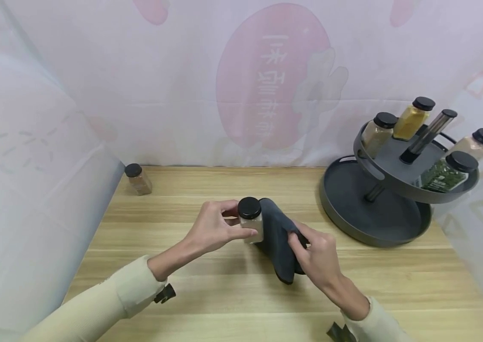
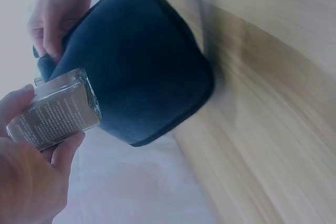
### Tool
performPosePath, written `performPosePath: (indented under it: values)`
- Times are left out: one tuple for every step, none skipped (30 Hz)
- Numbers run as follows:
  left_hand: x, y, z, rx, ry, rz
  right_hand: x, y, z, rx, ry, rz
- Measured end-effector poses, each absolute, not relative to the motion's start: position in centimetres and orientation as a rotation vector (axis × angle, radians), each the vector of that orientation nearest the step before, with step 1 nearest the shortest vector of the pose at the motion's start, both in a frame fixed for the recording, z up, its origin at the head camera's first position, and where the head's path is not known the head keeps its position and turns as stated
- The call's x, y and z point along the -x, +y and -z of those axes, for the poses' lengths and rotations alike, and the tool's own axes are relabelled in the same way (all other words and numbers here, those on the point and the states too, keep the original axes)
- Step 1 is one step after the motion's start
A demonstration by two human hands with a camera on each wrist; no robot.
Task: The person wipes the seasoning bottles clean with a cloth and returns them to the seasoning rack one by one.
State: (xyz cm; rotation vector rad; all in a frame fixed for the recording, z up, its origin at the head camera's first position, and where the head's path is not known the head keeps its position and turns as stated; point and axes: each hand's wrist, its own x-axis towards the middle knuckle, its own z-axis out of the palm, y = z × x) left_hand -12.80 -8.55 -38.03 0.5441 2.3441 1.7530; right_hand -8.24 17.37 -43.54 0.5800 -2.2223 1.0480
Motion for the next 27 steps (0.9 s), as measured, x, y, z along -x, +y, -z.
performPosePath:
  values:
    - [12.8, -8.6, 38.1, -0.537, 2.344, -1.747, 8.3, 17.5, 43.4, -0.573, -2.216, -1.037]
    - [12.8, -8.6, 38.2, -0.535, 2.343, -1.740, 8.4, 17.7, 43.3, -0.571, -2.207, -1.024]
    - [12.8, -8.7, 38.4, -0.534, 2.345, -1.733, 8.5, 17.8, 43.2, -0.570, -2.199, -1.009]
    - [12.8, -8.7, 38.6, -0.535, 2.341, -1.730, 8.5, 18.0, 43.0, -0.572, -2.188, -0.994]
    - [12.9, -8.8, 38.8, -0.538, 2.344, -1.720, 8.6, 18.1, 42.9, -0.573, -2.178, -0.981]
    - [12.9, -8.8, 39.0, -0.544, 2.345, -1.712, 8.7, 18.2, 42.8, -0.573, -2.167, -0.966]
    - [12.9, -8.9, 39.3, -0.552, 2.348, -1.701, 8.7, 18.3, 42.7, -0.574, -2.156, -0.956]
    - [12.9, -8.9, 39.5, -0.558, 2.350, -1.693, 8.7, 18.4, 42.6, -0.575, -2.147, -0.948]
    - [12.9, -8.9, 39.8, -0.561, 2.350, -1.685, 8.8, 18.5, 42.5, -0.575, -2.143, -0.946]
    - [13.0, -8.9, 40.0, -0.564, 2.349, -1.677, 8.8, 18.6, 42.4, -0.573, -2.141, -0.946]
    - [13.0, -8.9, 40.3, -0.568, 2.355, -1.664, 8.8, 18.7, 42.3, -0.571, -2.139, -0.949]
    - [13.0, -8.9, 40.5, -0.573, 2.364, -1.651, 8.8, 18.8, 42.3, -0.567, -2.145, -0.952]
    - [13.1, -9.0, 40.8, -0.579, 2.383, -1.630, 8.8, 18.9, 42.2, -0.563, -2.152, -0.957]
    - [13.2, -9.0, 41.1, -0.586, 2.403, -1.607, 8.8, 19.0, 42.2, -0.558, -2.156, -0.963]
    - [13.2, -9.0, 41.4, -0.594, 2.416, -1.591, 8.8, 19.1, 42.1, -0.552, -2.164, -0.967]
    - [13.3, -9.1, 41.7, -0.605, 2.422, -1.580, 8.8, 19.2, 42.1, -0.546, -2.166, -0.968]
    - [13.4, -9.1, 42.0, -0.612, 2.431, -1.566, 8.8, 19.2, 42.1, -0.541, -2.168, -0.968]
    - [13.4, -9.2, 42.3, -0.615, 2.431, -1.558, 8.8, 19.3, 42.1, -0.537, -2.171, -0.967]
    - [13.5, -9.2, 42.6, -0.611, 2.414, -1.562, 8.8, 19.3, 42.1, -0.533, -2.168, -0.966]
    - [13.5, -9.3, 42.8, -0.611, 2.391, -1.572, 8.8, 19.3, 42.1, -0.531, -2.163, -0.964]
    - [13.5, -9.3, 43.0, -0.603, 2.358, -1.590, 8.8, 19.3, 42.2, -0.529, -2.164, -0.959]
    - [13.6, -9.3, 43.3, -0.598, 2.330, -1.605, 8.8, 19.4, 42.2, -0.528, -2.159, -0.956]
    - [13.7, -9.4, 43.6, -0.594, 2.309, -1.615, 8.8, 19.4, 42.2, -0.526, -2.160, -0.955]
    - [13.7, -9.4, 43.8, -0.591, 2.289, -1.625, 8.8, 19.4, 42.2, -0.525, -2.161, -0.954]
    - [13.8, -9.5, 43.9, -0.594, 2.270, -1.634, 8.7, 19.4, 42.2, -0.523, -2.161, -0.953]
    - [13.9, -9.5, 44.1, -0.601, 2.260, -1.641, 8.7, 19.4, 42.3, -0.521, -2.162, -0.952]
    - [13.9, -9.5, 44.3, -0.600, 2.250, -1.646, 8.7, 19.5, 42.3, -0.518, -2.163, -0.951]
